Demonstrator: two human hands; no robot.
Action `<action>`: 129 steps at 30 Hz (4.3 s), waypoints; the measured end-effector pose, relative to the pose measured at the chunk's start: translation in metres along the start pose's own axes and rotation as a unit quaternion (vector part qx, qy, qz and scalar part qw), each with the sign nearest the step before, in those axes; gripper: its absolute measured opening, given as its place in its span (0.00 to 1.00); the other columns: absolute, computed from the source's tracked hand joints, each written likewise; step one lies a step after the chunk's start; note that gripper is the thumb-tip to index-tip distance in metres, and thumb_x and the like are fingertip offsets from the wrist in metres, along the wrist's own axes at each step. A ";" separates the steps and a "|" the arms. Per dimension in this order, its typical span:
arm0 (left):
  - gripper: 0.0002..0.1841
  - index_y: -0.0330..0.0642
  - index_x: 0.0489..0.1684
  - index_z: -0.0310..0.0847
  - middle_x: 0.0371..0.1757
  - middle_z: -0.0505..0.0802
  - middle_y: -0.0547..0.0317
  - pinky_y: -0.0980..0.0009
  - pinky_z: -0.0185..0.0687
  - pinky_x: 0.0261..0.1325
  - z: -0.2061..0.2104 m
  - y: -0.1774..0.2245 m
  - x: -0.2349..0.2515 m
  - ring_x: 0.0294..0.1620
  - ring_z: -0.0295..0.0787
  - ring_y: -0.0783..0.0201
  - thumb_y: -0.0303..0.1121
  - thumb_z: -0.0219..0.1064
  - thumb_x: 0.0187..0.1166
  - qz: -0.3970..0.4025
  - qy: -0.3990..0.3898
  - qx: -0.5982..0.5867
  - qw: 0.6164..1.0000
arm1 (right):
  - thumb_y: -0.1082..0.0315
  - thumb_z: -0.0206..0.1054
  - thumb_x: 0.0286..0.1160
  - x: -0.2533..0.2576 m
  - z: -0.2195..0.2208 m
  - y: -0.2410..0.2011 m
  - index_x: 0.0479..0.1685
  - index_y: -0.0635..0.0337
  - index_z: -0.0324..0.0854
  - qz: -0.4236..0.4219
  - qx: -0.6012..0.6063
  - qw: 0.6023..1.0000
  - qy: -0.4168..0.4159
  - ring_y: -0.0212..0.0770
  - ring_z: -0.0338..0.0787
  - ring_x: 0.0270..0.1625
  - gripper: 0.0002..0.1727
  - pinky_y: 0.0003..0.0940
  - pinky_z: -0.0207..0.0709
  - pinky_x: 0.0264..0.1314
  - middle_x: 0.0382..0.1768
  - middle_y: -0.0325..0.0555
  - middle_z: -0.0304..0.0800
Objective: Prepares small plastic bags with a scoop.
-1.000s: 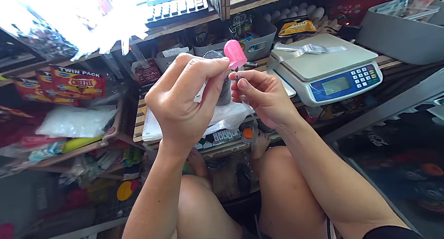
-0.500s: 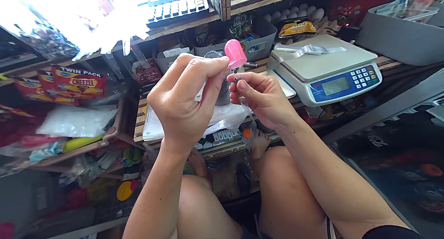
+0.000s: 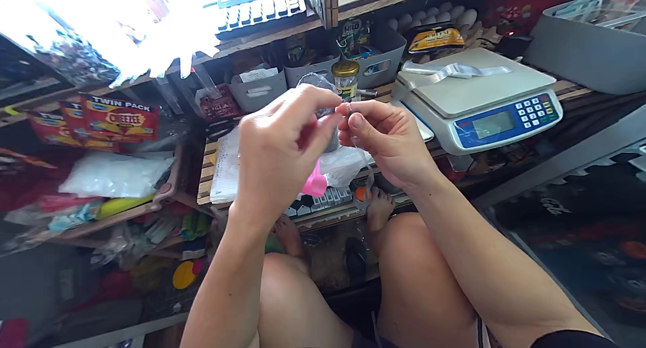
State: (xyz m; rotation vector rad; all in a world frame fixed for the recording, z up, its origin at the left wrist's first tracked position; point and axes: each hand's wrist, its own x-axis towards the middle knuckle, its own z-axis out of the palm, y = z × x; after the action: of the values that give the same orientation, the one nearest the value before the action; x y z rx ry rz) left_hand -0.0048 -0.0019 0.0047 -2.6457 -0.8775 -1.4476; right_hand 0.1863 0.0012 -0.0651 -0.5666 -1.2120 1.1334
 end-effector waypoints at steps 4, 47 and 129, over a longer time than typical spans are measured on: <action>0.10 0.38 0.53 0.91 0.27 0.85 0.60 0.75 0.69 0.27 0.011 -0.001 -0.002 0.23 0.75 0.70 0.30 0.72 0.80 0.000 -0.030 0.065 0.997 | 0.76 0.66 0.83 -0.002 0.004 0.001 0.58 0.64 0.87 0.004 -0.003 1.000 -0.007 0.33 0.96 0.44 0.11 0.30 0.91 0.55 0.45 0.42 0.95; 0.10 0.40 0.47 0.90 0.33 0.85 0.52 0.62 0.69 0.28 0.001 0.002 0.000 0.31 0.82 0.55 0.31 0.61 0.89 0.031 -0.032 0.222 0.974 | 0.81 0.71 0.73 -0.004 -0.002 -0.001 0.72 0.66 0.75 0.004 -0.142 0.970 -0.200 0.39 0.95 0.54 0.26 0.30 0.92 0.56 0.57 0.48 0.92; 0.08 0.28 0.50 0.87 0.43 0.95 0.56 0.76 0.92 0.48 0.009 -0.025 0.007 0.43 0.94 0.72 0.25 0.71 0.81 -0.021 0.204 -0.026 0.978 | 0.54 0.34 0.98 0.002 0.004 0.022 0.63 0.53 0.73 -0.011 -0.088 0.992 -0.093 0.26 0.75 0.32 0.23 0.20 0.72 0.35 0.35 0.33 0.72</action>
State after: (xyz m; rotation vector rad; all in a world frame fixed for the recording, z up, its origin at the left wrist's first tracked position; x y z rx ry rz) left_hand -0.0069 0.0248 -0.0011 -2.2401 -0.8617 -1.9476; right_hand 0.1740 0.0104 -0.0814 -0.5878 -1.4866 1.0854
